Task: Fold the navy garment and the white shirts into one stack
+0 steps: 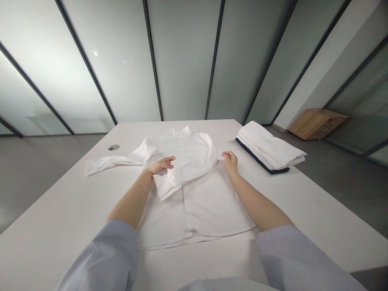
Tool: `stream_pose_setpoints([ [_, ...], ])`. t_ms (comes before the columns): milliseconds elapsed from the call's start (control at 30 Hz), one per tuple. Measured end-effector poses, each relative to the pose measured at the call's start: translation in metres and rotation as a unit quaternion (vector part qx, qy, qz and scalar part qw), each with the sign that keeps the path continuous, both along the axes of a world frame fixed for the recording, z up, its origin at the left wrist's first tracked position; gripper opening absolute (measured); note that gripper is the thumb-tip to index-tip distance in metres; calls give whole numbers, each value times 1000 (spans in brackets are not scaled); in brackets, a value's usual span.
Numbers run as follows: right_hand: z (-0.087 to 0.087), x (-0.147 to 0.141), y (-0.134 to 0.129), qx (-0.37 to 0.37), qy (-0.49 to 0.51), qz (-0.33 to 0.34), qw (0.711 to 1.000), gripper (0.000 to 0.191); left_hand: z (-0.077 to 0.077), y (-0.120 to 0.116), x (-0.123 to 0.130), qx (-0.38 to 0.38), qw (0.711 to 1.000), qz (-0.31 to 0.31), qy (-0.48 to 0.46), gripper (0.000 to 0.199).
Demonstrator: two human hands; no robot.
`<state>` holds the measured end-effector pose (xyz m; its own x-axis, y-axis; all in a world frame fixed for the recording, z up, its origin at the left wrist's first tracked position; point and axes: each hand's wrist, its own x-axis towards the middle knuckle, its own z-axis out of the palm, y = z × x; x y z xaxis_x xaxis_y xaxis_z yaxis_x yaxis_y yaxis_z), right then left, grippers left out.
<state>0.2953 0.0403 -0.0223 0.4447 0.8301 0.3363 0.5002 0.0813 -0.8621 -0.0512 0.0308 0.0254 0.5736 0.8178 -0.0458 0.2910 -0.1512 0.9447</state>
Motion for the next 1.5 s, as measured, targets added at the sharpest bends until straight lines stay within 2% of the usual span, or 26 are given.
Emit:
stream_pose_setpoints([
  [100,-4,0,2,25,8,7,1000,25,5,-3,-5,-10,999,-36,-21,66],
  [133,-5,-1,2,39,7,12,999,24,5,-2,-6,-27,998,-40,-31,67],
  [200,-7,-2,3,64,7,22,998,22,3,0,-7,-63,996,-27,-57,55],
  [233,-8,-2,4,71,10,25,997,22,2,2,-8,-66,995,-4,-78,45],
  [300,-9,-2,4,74,15,28,997,21,0,8,-13,-32,986,81,-139,29],
  [367,-8,-2,4,68,17,22,997,21,2,12,-22,16,964,170,-204,28],
  [433,-7,-3,4,60,12,18,998,21,7,13,-33,41,953,197,-227,31],
  [500,-7,-3,4,52,8,20,998,21,13,12,-45,45,970,153,-186,34],
  [567,-7,-3,3,45,5,25,999,21,19,8,-54,26,991,82,-101,40],
  [633,-7,-4,3,40,2,29,999,22,21,5,-59,-13,999,45,-5,49],
  [700,-7,-5,2,34,-7,34,999,21,21,3,-57,-52,995,53,68,53],
  [800,-7,-6,1,21,-32,46,998,20,18,7,-46,-103,985,64,124,50],
  [967,-6,-9,0,4,-60,63,996,20,18,23,-17,-154,978,39,134,47],
  [1067,-6,-9,0,-1,-66,67,996,20,21,28,5,-125,983,75,115,47],
  [1233,-7,-8,0,0,-72,77,994,19,18,22,36,15,986,129,106,22],
  [1300,-6,-9,0,1,-70,74,995,19,15,20,41,59,976,204,46,18],
  [1400,-6,-10,0,-1,-70,70,995,19,9,21,37,68,937,342,-35,15],
  [1500,-6,-10,0,-1,-74,71,995,20,2,24,27,36,908,417,-19,16],
])
